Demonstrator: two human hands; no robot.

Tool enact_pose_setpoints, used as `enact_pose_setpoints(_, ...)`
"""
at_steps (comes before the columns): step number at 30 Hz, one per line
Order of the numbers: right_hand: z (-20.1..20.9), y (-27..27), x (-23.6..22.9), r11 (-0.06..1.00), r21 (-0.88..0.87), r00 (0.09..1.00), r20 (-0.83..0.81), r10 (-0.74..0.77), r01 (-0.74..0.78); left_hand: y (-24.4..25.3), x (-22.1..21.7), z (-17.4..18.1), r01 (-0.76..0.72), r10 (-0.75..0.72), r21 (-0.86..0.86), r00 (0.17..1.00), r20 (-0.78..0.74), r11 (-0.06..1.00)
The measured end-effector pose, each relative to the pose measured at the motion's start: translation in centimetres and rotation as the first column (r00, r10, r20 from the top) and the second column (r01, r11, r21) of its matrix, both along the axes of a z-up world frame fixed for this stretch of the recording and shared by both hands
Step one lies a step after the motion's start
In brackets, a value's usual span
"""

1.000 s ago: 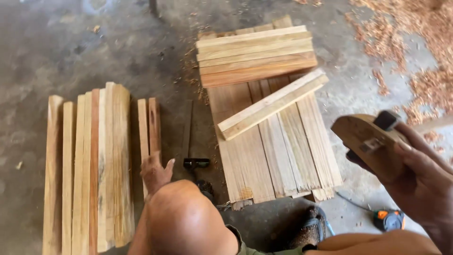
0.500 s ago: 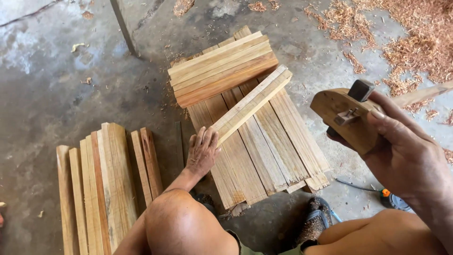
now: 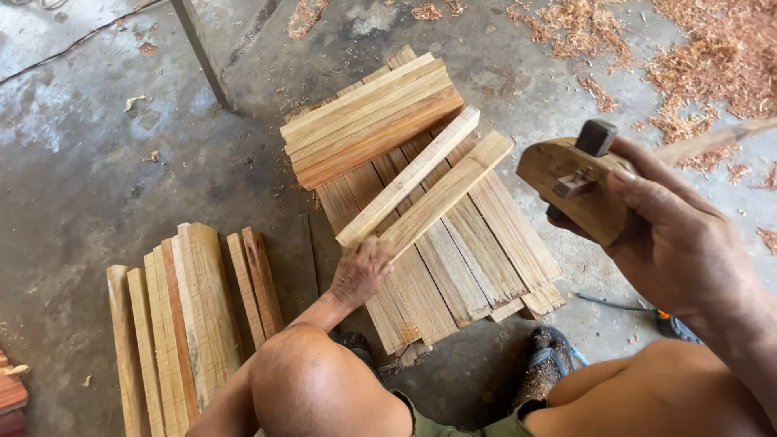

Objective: Marking measurement lines on wood planks using a marking gauge and a combination square.

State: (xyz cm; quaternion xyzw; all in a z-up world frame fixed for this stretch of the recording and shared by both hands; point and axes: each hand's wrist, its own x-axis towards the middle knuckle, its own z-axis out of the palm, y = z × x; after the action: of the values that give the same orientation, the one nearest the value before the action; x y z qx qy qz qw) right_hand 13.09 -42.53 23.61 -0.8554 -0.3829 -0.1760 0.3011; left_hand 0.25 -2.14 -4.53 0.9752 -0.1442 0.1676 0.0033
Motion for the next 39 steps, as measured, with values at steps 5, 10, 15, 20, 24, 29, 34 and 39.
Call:
enact_pose_setpoints(5,1.1,1.5,-0.2,0.998,0.041,0.998,0.015,0.054,-0.054,-1.5,2.6,3.0,-0.2,0.165,-0.08,0.934,-0.316,0.977)
enact_pose_setpoints(10,2.7,1.8,-0.4,0.819,0.568,0.758,-0.568,0.321,0.079,-1.9,5.9,5.1,-0.506,0.119,-0.158,0.472,-0.873,0.848)
enact_pose_setpoints(15,5.1,0.8,-0.6,0.539,0.71,0.4,-0.702,0.589,0.453,-2.7,7.9,11.5,-0.925,-0.728,-0.362,0.323,-0.604,-0.11)
enact_pose_setpoints(20,3.6,-4.3,-0.4,0.418,0.824,0.561,-0.567,0.604,0.383,-10.5,10.5,10.7,-0.91,-0.849,-0.385,0.32,-0.421,-0.152)
enact_pose_setpoints(24,-3.0,-7.9,-2.0,0.266,0.839,0.656,-0.539,0.528,0.475,-21.7,9.0,5.0,-0.84,-0.761,-0.45,0.497,-0.417,-0.303)
enact_pose_setpoints(29,-15.6,-11.8,-6.8,0.252,0.566,0.446,-0.799,0.403,0.785,-31.5,6.6,-5.2,-0.925,-0.806,-0.165,0.379,-0.456,-0.342)
enact_pose_setpoints(34,-21.7,-12.4,-12.0,0.105,0.275,0.223,-0.909,0.352,0.956,-34.3,5.7,-7.5,-0.912,-0.817,-0.11,0.404,-0.412,-0.396)
enact_pose_setpoints(39,-24.0,-11.5,-13.4,-0.045,0.275,0.271,-0.883,0.385,0.96,-36.1,5.0,-6.8,-0.943,-0.827,-0.013,0.298,-0.477,-0.332)
